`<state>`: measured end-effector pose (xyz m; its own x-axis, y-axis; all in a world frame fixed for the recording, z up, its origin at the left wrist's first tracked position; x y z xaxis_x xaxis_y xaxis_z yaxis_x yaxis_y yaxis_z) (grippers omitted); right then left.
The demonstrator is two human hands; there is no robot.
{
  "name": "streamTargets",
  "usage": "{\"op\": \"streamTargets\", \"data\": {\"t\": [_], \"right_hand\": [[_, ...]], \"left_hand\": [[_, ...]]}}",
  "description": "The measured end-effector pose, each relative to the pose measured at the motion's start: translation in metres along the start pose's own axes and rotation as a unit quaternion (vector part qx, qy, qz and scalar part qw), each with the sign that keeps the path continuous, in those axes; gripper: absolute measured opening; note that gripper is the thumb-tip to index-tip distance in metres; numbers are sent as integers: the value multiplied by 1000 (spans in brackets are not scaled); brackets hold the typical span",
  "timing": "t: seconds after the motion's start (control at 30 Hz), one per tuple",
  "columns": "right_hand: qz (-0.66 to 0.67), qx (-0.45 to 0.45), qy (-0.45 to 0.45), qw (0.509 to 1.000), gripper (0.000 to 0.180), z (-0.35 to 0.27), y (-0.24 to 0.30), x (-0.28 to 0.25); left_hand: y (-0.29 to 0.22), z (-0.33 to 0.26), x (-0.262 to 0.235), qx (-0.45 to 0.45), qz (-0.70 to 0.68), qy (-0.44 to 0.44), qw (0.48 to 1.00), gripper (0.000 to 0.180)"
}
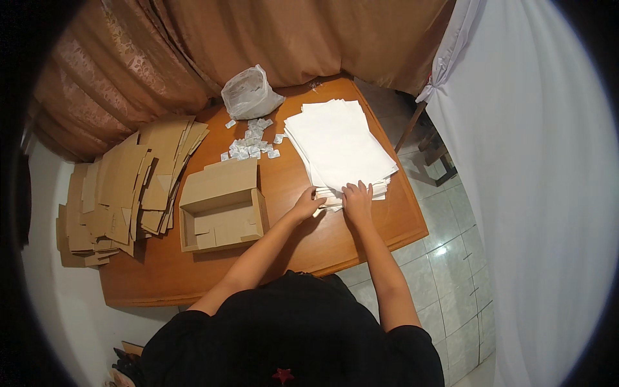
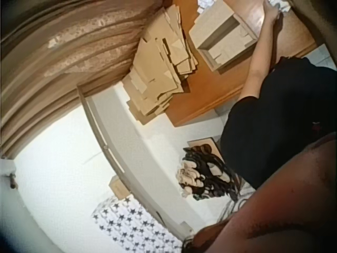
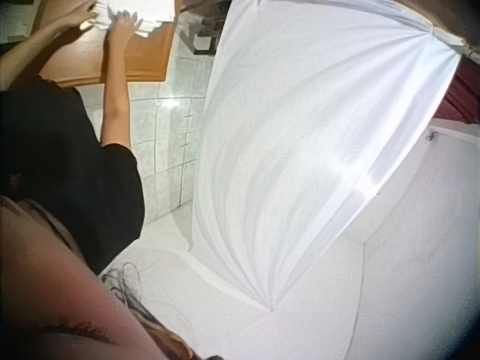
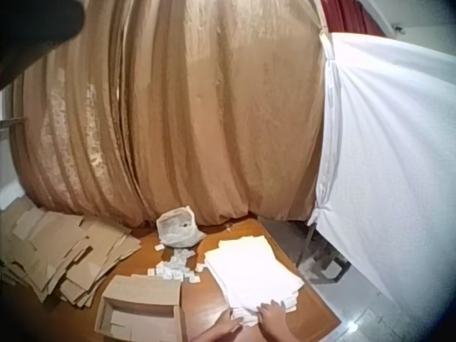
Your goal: Assembling flat cardboard shoe boxes, inserting tissue paper and silica gel packets, and stacking the finished boxes on a shelf.
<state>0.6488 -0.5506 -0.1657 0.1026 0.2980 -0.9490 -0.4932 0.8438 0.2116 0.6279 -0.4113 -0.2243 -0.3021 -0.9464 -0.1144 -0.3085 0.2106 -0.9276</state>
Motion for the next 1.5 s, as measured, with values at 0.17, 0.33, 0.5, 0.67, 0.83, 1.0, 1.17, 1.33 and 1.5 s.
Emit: {"op": "streamTargets", "data": {"t": [0.17,0.33,0.5,0.67,0.83,1.0,1.17,1.33,1.5], "right_hand": [[39,27,36,998,9,9,3,-14],[83,63,89,991,12,13,-4,-18],[149,88,93,980,12,11,-8,-18],[116,46,77,989,10,5,1,-17],[101,7,89,991,6,4,2,-2],[119,41,91,988,7,11,0,1],[191,74,32,978,12,14,-17,-8],[208,67,-31,975,12,14,-8,-31],[195,25,-102,975,7,10,10,-61]], "left_hand": [[19,-6,-36,-8,92,-216,972,55],[-2,-11,-43,25,111,-212,971,38],[-5,-5,-23,26,-77,-99,992,26],[-12,-2,-18,76,-1,-92,993,26],[-47,-24,8,154,284,-67,944,27],[-37,-31,25,156,424,-50,891,31],[-46,-32,16,175,336,-82,922,27],[-35,-16,-14,162,84,-138,973,22],[-18,11,-8,72,-315,-36,946,40]]}}
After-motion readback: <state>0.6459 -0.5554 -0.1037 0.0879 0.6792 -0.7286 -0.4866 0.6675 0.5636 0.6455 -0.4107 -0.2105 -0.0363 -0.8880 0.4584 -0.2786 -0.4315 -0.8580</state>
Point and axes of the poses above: each hand's wrist, its own z-axis towards the middle knuckle, its own x-axis out of the palm, y = z × x, the point moved 10 cm from there along z, towards the middle knuckle, and after that the axes turned 13 degrees about y, right-handed, at the moved point
